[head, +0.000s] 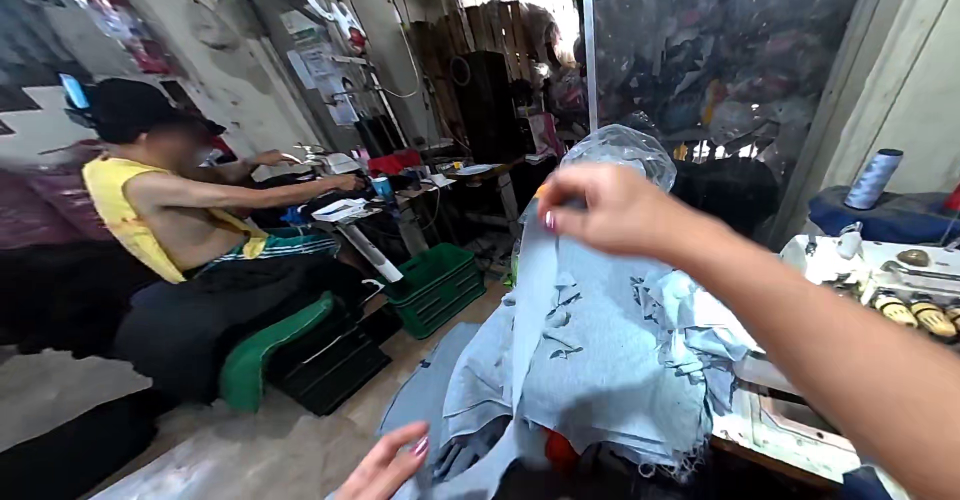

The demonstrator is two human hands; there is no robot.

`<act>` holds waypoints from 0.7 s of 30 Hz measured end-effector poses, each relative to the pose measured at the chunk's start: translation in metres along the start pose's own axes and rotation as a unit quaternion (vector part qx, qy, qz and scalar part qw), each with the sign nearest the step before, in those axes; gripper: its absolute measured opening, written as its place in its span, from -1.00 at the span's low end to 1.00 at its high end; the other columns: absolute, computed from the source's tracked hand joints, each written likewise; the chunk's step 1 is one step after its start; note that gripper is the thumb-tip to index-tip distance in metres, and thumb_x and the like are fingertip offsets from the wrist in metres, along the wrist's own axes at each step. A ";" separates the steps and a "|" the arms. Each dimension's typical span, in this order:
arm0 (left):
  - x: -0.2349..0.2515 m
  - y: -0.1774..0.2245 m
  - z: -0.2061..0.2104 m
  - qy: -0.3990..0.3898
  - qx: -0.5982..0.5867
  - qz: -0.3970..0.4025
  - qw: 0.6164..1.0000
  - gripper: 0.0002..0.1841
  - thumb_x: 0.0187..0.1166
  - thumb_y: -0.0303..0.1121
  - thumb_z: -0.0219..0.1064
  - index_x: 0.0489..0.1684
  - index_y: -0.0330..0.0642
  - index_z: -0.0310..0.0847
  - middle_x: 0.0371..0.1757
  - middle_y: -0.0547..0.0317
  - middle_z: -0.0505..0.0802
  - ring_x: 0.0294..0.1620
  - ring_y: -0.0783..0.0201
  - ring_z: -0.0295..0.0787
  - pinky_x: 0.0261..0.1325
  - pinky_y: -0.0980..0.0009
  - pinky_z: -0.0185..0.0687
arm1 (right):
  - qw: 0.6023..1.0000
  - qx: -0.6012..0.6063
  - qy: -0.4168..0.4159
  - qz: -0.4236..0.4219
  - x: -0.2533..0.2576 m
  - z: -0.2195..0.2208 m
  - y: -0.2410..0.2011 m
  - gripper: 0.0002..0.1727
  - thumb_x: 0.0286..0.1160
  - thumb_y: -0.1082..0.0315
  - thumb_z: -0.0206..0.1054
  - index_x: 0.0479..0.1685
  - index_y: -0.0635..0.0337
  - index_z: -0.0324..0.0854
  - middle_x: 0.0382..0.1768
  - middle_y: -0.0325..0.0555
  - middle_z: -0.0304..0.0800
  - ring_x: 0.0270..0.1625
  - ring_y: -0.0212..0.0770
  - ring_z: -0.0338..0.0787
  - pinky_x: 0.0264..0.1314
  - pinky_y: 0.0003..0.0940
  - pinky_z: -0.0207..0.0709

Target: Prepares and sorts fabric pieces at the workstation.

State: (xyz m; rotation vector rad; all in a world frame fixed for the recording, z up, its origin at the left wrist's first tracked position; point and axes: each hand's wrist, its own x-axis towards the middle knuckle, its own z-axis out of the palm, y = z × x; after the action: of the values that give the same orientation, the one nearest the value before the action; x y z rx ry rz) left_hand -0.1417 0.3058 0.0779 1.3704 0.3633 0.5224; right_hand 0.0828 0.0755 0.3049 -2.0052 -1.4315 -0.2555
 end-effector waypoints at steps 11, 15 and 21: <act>0.139 0.109 0.204 -0.062 -0.153 0.221 0.961 -0.70 0.78 -0.43 0.09 0.42 -0.02 0.41 -0.11 0.34 0.76 -0.24 0.42 0.80 -0.10 0.42 0.82 | 0.971 -0.205 0.102 0.063 0.075 -0.135 -0.042 -0.70 0.65 0.49 0.17 0.23 0.14 0.71 -0.14 -0.18 0.75 -0.25 -0.42 0.64 -0.10 -0.43 0.54; 0.134 0.043 0.218 -0.038 -0.210 -0.130 0.968 -0.58 0.80 -0.37 0.05 0.61 -0.13 0.18 -0.01 0.02 0.67 -0.20 0.19 0.76 -0.13 0.22 0.76 | 0.987 -0.162 0.002 0.010 0.028 -0.114 -0.017 -0.83 0.50 0.54 0.34 -0.09 0.23 0.82 -0.17 -0.11 0.86 -0.19 -0.35 0.78 -0.04 -0.33 0.64; 0.037 -0.012 0.206 -0.229 -0.266 -0.391 0.851 -0.19 0.79 0.24 -0.50 0.39 -0.29 0.44 0.09 -0.13 0.87 0.11 -0.08 0.86 0.19 -0.02 0.74 | 0.982 -0.117 -0.076 -0.130 -0.108 -0.009 0.038 -0.84 0.36 0.56 0.42 -0.16 0.21 0.86 -0.34 -0.05 0.86 -0.17 -0.08 0.86 -0.03 -0.12 0.74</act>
State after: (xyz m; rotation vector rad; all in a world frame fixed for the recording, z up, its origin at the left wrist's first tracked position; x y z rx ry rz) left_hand 0.0011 0.1547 0.1037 0.6694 0.3167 -0.3741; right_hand 0.0773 -0.0200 0.2424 -2.0548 -1.8394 -0.4074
